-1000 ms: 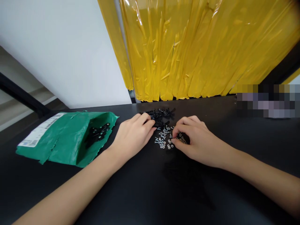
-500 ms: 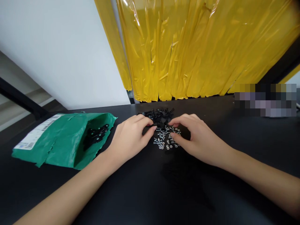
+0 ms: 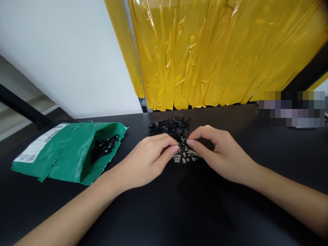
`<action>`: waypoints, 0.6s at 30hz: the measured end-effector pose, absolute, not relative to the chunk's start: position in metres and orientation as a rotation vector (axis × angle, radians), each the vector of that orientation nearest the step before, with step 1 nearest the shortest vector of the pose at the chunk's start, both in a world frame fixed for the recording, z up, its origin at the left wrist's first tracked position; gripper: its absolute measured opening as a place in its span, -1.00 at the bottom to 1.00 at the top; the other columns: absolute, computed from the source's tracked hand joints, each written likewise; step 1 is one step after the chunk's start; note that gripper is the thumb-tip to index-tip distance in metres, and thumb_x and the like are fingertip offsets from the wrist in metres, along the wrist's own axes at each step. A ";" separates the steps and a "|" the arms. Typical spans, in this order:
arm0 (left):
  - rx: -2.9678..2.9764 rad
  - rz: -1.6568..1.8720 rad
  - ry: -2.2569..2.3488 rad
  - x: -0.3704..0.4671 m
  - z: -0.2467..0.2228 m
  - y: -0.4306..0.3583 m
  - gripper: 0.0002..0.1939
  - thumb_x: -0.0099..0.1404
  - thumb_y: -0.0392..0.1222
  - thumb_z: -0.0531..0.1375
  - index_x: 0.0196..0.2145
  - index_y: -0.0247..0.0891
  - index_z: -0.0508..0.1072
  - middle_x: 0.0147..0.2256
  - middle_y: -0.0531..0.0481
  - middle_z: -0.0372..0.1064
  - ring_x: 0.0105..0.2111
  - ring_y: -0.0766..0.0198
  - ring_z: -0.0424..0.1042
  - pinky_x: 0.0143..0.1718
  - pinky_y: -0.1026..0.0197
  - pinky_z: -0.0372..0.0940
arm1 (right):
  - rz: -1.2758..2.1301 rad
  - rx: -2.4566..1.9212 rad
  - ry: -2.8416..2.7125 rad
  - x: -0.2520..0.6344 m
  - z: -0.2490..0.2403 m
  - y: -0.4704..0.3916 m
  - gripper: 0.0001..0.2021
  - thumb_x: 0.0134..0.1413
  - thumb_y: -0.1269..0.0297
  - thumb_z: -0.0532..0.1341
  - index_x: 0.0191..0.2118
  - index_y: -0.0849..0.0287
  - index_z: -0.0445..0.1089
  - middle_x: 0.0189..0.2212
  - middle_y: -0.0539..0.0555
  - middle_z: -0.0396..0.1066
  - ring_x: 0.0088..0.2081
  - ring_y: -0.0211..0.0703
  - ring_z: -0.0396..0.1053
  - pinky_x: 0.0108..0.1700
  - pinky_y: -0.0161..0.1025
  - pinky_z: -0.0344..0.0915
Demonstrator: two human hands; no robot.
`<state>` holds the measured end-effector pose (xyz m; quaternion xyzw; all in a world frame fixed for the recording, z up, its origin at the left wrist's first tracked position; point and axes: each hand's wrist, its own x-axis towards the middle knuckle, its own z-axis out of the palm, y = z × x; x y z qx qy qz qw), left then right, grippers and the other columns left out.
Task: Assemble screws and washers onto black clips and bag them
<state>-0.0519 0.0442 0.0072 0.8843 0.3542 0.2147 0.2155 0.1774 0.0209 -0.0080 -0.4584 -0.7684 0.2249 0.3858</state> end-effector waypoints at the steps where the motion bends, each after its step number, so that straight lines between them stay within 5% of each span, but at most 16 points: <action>1: 2.409 0.602 0.982 -0.052 0.007 0.045 -0.73 0.57 -0.13 0.05 -0.18 -0.20 0.53 -0.26 0.03 0.49 -0.26 0.26 0.46 -0.18 0.16 0.31 | 0.620 -1.181 -1.930 0.177 -0.008 0.021 -0.85 0.36 0.23 0.23 -0.24 0.06 0.53 -0.34 -0.02 0.53 -0.26 -0.13 0.42 -0.19 -0.12 0.29; 6: 2.038 0.681 1.018 -0.050 0.005 0.044 -0.70 0.56 -0.08 0.07 0.10 -0.09 0.52 -0.23 0.04 0.54 -0.32 0.28 0.49 -0.26 0.18 0.39 | 0.693 -1.223 -1.863 0.175 -0.008 0.018 -0.85 0.34 0.21 0.26 -0.27 0.02 0.57 -0.33 -0.04 0.56 -0.23 -0.12 0.44 -0.16 -0.13 0.29; 13: 1.690 0.660 0.912 -0.046 0.005 0.044 -0.73 0.40 -0.23 0.26 0.04 -0.13 0.48 -0.22 0.00 0.65 -0.12 0.16 0.63 -0.07 0.11 0.49 | 0.561 -1.168 -1.891 0.174 -0.005 0.017 -0.85 0.31 0.24 0.27 -0.31 0.04 0.55 -0.35 0.00 0.57 -0.27 -0.11 0.45 -0.19 -0.13 0.31; 18: 1.496 0.913 0.983 -0.051 0.006 0.051 -0.78 0.37 -0.32 0.29 -0.15 -0.12 0.32 -0.27 0.04 0.67 -0.12 0.22 0.65 -0.26 0.29 0.42 | 0.503 -1.266 -2.007 0.175 -0.012 0.019 -0.90 0.29 0.23 0.26 -0.26 0.04 0.51 -0.27 0.01 0.54 -0.17 -0.04 0.40 -0.06 -0.02 0.28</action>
